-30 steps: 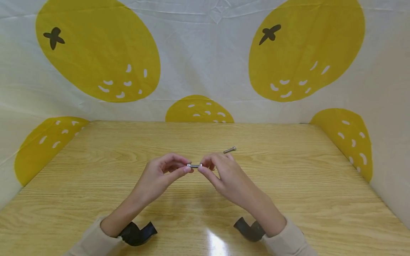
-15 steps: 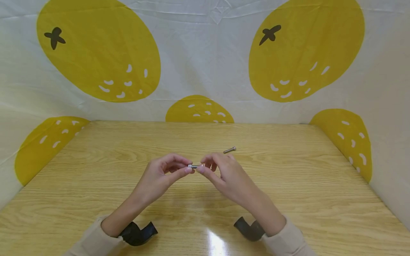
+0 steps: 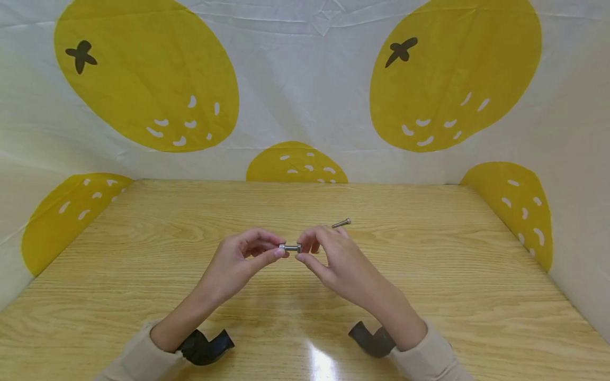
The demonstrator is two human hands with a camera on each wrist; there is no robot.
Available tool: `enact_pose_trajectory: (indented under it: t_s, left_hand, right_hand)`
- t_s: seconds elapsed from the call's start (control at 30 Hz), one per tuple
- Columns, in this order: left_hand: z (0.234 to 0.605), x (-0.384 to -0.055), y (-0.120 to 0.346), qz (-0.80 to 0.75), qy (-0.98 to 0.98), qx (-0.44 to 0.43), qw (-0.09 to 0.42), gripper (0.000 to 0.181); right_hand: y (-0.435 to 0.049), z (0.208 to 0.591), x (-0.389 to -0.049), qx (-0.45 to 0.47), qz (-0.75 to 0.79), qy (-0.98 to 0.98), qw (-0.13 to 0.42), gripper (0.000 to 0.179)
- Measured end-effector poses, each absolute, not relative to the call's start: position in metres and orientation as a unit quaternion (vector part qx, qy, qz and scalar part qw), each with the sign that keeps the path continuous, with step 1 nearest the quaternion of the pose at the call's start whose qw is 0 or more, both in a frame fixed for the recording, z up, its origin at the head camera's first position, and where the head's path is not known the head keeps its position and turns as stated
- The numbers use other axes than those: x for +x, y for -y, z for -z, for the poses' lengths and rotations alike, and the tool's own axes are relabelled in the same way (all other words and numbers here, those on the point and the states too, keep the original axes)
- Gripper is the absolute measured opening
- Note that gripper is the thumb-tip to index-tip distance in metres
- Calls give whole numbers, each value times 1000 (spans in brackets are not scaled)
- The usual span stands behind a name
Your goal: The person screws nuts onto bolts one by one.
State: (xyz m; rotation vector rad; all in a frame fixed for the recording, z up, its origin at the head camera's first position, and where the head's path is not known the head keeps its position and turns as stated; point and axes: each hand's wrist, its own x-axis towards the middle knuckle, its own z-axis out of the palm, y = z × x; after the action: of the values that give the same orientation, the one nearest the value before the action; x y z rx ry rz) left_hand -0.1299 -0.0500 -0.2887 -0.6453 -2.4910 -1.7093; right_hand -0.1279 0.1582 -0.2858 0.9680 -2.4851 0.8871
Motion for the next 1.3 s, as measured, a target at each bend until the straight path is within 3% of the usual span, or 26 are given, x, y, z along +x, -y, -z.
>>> enact_pose_trajectory:
  t_s: [0.27,0.47,0.57,0.67,0.87,1.07,1.3]
  left_hand:
    - [288,-129,49,553,806,-211,22,15]
    - [288,-129,49,554,804,-215,26,15]
    - [288,-129,49,554,804,-215,26,15]
    - [288,-129,49,552,805,-216,29,15]
    - [288,-130,49,551,806,-215,31,14]
    - [289,-130,50,551,807,-212,27,15]
    - [288,-129,49,552,805,-216,24,15]
  right_hand:
    - [-157,284,-126,301,-326,889,114,2]
    - [-156,287,-128,295,-340,888,94,19]
    - [-156,287,-128,289,-336,892,94,22]
    - [-158,285,-127,287,-332,893,104,10]
    - [-159,285,-126,323,-318,880,141,28]
    - [-158,284,-127,326,-317,879,146,17]
    - [-157,284,-127,309,-330,885,112,2]
